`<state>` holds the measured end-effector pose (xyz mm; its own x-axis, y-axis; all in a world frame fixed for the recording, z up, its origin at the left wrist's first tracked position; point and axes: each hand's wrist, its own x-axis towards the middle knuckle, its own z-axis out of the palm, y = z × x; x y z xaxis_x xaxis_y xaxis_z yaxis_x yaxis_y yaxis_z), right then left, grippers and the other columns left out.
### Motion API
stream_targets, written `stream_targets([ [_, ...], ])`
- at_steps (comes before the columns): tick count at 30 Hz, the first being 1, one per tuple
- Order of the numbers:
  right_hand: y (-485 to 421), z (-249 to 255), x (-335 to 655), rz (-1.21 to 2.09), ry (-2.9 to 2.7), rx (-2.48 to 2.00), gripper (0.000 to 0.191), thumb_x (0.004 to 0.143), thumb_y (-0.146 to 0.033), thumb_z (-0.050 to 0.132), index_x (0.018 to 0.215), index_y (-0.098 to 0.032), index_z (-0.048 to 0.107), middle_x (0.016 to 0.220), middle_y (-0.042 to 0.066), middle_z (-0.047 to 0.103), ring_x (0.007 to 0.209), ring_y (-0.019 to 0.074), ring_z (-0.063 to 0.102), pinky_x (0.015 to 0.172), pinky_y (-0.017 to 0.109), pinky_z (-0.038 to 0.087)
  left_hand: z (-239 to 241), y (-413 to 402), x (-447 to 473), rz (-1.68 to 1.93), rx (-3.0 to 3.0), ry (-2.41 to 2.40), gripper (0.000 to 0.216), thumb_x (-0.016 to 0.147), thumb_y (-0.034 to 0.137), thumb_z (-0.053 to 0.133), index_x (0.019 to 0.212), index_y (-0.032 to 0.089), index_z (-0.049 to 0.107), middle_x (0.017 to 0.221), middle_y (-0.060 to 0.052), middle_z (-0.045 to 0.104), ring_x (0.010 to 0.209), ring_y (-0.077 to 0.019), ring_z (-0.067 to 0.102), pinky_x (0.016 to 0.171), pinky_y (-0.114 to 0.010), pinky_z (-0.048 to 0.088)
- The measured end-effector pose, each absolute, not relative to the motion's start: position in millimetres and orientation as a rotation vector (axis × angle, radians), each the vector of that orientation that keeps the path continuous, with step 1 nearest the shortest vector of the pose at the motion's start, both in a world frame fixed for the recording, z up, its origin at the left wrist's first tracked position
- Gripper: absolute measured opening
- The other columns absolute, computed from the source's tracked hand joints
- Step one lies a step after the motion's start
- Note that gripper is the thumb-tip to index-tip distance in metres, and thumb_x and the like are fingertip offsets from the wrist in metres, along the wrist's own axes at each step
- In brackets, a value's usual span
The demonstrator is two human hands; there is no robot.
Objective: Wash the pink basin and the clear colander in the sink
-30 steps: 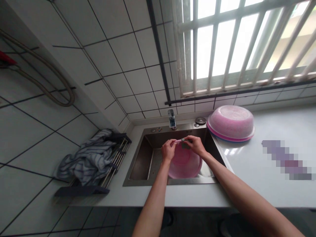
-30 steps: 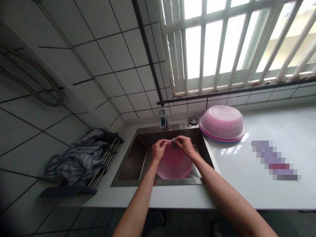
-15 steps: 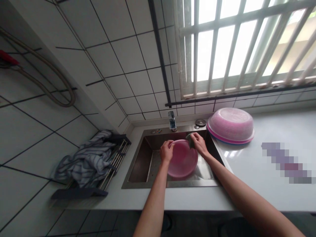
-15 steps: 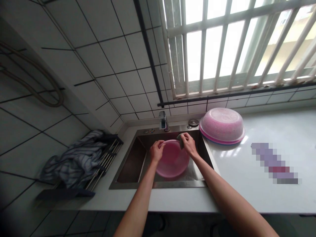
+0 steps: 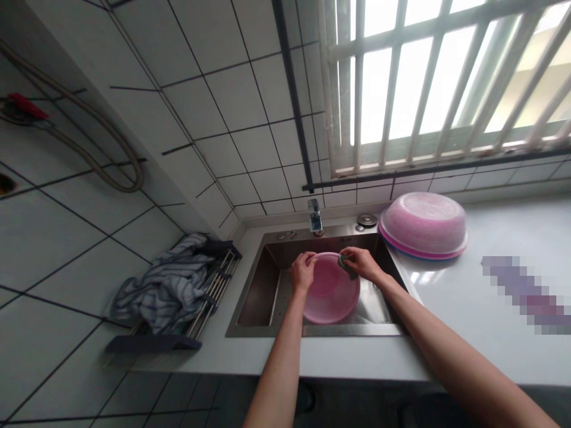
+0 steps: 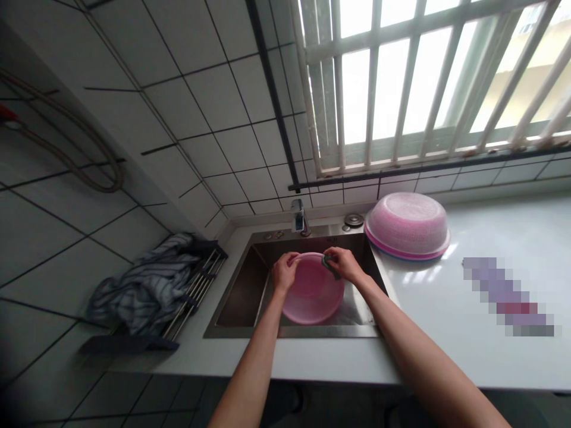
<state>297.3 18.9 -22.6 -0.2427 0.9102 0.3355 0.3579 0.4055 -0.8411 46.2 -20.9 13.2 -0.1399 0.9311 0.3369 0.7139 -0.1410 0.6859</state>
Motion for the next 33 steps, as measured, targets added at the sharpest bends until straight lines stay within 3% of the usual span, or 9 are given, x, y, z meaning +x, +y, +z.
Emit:
stream_targets([
  [3,14,-17,287,0.656,-1.781,-1.143,0.018,0.085,-0.023,0.071,0.101,-0.023,0.078,0.096,0.004,0.080,0.086,0.0210,0.074,0.079,0.030,0.057,14,-22,53,1.171,1.877,1.842,0.013,0.094,0.022,0.070,0.105,0.027,0.077,0.104,-0.002,0.078,0.095,-0.0172,0.073,0.083,-0.025,0.051],
  [9,3,3,269,0.424,-1.863,-1.247,0.024,0.089,-0.015,0.067,0.108,-0.026,0.079,0.107,0.005,0.082,0.094,0.0239,0.077,0.088,0.034,0.058,8,-20,66,1.150,1.906,1.672,0.010,0.095,0.022,0.068,0.102,0.025,0.075,0.099,-0.001,0.078,0.089,-0.0153,0.071,0.080,-0.023,0.050],
  [14,0,4,267,0.462,-1.988,-1.195,0.025,0.091,-0.015,0.069,0.110,-0.028,0.079,0.110,0.004,0.082,0.098,0.0239,0.078,0.089,0.032,0.057,10,-18,59,1.061,2.002,1.704,0.010,0.095,0.025,0.068,0.102,0.026,0.076,0.103,-0.002,0.077,0.094,-0.0167,0.071,0.084,-0.025,0.050],
  [20,8,-6,288,0.545,-1.851,-1.329,0.023,0.089,-0.016,0.069,0.106,-0.028,0.078,0.095,0.002,0.082,0.085,0.0218,0.077,0.075,0.028,0.055,11,-17,42,1.202,1.824,1.857,0.011,0.094,0.022,0.069,0.104,0.024,0.075,0.101,-0.003,0.077,0.092,-0.0177,0.072,0.081,-0.026,0.050],
  [28,-4,-1,263,0.392,-2.007,-1.185,0.025,0.092,-0.014,0.066,0.113,-0.025,0.074,0.112,0.005,0.079,0.097,0.0221,0.075,0.087,0.031,0.055,5,-20,64,1.146,2.033,1.546,0.006,0.095,0.023,0.067,0.097,0.024,0.072,0.096,-0.002,0.073,0.090,-0.0162,0.069,0.082,-0.026,0.050],
  [33,4,-2,269,0.382,-1.946,-1.226,0.028,0.093,-0.017,0.066,0.118,-0.025,0.073,0.116,0.006,0.078,0.100,0.0236,0.074,0.088,0.032,0.056,7,-18,58,1.273,2.014,1.604,0.009,0.095,0.019,0.064,0.100,0.023,0.071,0.096,-0.003,0.071,0.091,-0.0173,0.068,0.084,-0.027,0.050],
])
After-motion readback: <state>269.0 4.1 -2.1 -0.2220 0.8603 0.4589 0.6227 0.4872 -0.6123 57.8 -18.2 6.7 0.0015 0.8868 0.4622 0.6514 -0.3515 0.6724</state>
